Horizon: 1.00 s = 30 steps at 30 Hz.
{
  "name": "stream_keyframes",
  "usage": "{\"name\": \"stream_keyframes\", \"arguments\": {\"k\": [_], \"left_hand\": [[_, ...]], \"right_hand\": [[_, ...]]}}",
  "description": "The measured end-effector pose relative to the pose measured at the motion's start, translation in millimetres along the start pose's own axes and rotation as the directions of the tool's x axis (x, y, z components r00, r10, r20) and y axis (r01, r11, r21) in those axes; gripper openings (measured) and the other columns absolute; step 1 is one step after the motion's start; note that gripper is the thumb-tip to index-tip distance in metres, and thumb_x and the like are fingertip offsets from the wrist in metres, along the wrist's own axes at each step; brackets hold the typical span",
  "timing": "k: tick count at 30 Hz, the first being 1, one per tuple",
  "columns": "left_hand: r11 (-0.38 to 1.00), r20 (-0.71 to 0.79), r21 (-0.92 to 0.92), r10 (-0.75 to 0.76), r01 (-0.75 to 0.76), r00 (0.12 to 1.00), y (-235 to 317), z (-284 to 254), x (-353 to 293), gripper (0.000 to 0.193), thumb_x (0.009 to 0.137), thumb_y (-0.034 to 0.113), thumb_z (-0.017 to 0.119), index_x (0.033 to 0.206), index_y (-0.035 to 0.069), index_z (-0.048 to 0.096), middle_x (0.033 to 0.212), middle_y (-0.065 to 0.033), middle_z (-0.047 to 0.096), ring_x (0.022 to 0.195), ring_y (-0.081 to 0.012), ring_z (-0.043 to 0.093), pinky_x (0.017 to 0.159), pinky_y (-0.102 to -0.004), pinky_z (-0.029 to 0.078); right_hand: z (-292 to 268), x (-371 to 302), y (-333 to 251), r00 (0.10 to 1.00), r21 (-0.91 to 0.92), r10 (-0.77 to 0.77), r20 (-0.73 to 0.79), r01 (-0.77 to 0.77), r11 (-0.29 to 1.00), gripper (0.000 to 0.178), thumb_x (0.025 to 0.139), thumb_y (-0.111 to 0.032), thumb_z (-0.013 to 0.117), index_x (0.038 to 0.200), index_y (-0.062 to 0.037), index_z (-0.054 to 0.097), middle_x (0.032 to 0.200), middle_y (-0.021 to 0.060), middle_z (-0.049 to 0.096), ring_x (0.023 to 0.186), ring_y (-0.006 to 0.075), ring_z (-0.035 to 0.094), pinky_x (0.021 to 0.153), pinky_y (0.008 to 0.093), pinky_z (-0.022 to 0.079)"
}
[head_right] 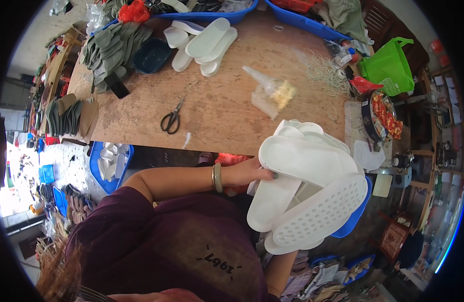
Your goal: Organizes and sorts shoe soles and insoles into plastic bags and bins.
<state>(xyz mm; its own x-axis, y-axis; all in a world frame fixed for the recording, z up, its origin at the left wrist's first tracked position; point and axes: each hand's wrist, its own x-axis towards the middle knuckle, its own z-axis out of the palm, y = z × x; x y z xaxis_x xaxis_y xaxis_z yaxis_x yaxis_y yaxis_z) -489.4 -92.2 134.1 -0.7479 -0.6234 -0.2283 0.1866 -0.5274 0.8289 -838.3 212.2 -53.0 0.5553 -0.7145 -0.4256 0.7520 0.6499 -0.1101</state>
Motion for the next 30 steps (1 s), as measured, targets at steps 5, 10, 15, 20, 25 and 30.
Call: {"name": "stream_keyframes", "arguments": {"k": [5, 10, 15, 20, 25, 30], "left_hand": [[0.998, 0.033, 0.040, 0.055, -0.056, 0.998, 7.6, -59.6, -71.1, 0.068, 0.077, 0.016, 0.056, 0.137, 0.001, 0.029, 0.132, -0.0114, 0.044, 0.121, -0.0193, 0.042, 0.101, -0.0334, 0.036], [0.989, -0.133, 0.054, 0.142, -0.136, 0.981, 29.8, -120.3, -142.2, 0.067, 0.076, 0.013, 0.056, 0.137, 0.002, 0.030, 0.133, -0.0103, 0.042, 0.121, -0.0195, 0.041, 0.102, -0.0335, 0.034], [0.988, -0.345, 0.035, 0.156, -0.154, 0.925, 22.8, -178.5, -195.9, 0.059, 0.079, 0.016, 0.054, 0.133, 0.000, 0.037, 0.129, -0.0087, 0.046, 0.119, -0.0190, 0.043, 0.102, -0.0341, 0.034], [0.965, -0.539, -0.125, 0.128, -0.230, 0.832, 5.7, -237.4, -218.8, 0.048, 0.084, 0.019, 0.054, 0.128, 0.003, 0.043, 0.120, -0.0054, 0.053, 0.110, -0.0166, 0.050, 0.096, -0.0331, 0.039], [0.952, -0.696, -0.113, 0.129, -0.285, 0.706, 27.3, -292.6, -176.7, 0.043, 0.085, 0.022, 0.055, 0.123, 0.004, 0.046, 0.116, -0.0051, 0.055, 0.101, -0.0155, 0.055, 0.085, -0.0318, 0.045], [0.954, -0.794, -0.090, 0.105, -0.287, 0.598, 44.8, -316.3, -149.9, 0.037, 0.084, 0.016, 0.060, 0.117, 0.002, 0.050, 0.106, -0.0062, 0.060, 0.092, -0.0149, 0.057, 0.076, -0.0279, 0.047]], "right_hand": [[37.5, 74.7, 76.8, 1.000, 0.032, 0.007, -0.021, -0.007, 0.999, 0.041, 0.095, -0.034, 0.040, 0.118, -0.0029, 0.054, 0.113, 0.0120, 0.061, 0.102, 0.0245, 0.059, 0.088, 0.0401, 0.049], [111.9, 216.3, 80.9, 0.998, 0.042, 0.030, -0.048, -0.028, 0.999, 0.040, 0.095, -0.033, 0.041, 0.117, -0.0028, 0.055, 0.112, 0.0121, 0.062, 0.102, 0.0244, 0.060, 0.088, 0.0401, 0.049], [155.3, 300.5, 88.9, 0.994, 0.044, 0.012, -0.109, -0.007, 0.999, 0.039, 0.094, -0.032, 0.042, 0.116, -0.0027, 0.056, 0.111, 0.0121, 0.062, 0.101, 0.0243, 0.060, 0.088, 0.0401, 0.049], [193.5, 416.1, 52.3, 0.991, 0.053, 0.000, -0.131, 0.007, 0.999, 0.038, 0.094, -0.031, 0.042, 0.115, -0.0026, 0.056, 0.110, 0.0121, 0.063, 0.100, 0.0243, 0.060, 0.087, 0.0402, 0.049], [215.5, 495.2, -3.6, 0.987, 0.077, -0.028, -0.161, 0.040, 0.996, 0.037, 0.094, -0.030, 0.043, 0.114, -0.0025, 0.057, 0.109, 0.0122, 0.063, 0.100, 0.0242, 0.061, 0.087, 0.0402, 0.050], [225.3, 504.3, -28.1, 0.931, -0.186, -0.226, -0.287, 0.178, 0.966, 0.036, 0.093, -0.024, 0.046, 0.119, -0.0004, 0.054, 0.112, 0.0126, 0.061, 0.100, 0.0240, 0.060, 0.087, 0.0380, 0.050]]}}
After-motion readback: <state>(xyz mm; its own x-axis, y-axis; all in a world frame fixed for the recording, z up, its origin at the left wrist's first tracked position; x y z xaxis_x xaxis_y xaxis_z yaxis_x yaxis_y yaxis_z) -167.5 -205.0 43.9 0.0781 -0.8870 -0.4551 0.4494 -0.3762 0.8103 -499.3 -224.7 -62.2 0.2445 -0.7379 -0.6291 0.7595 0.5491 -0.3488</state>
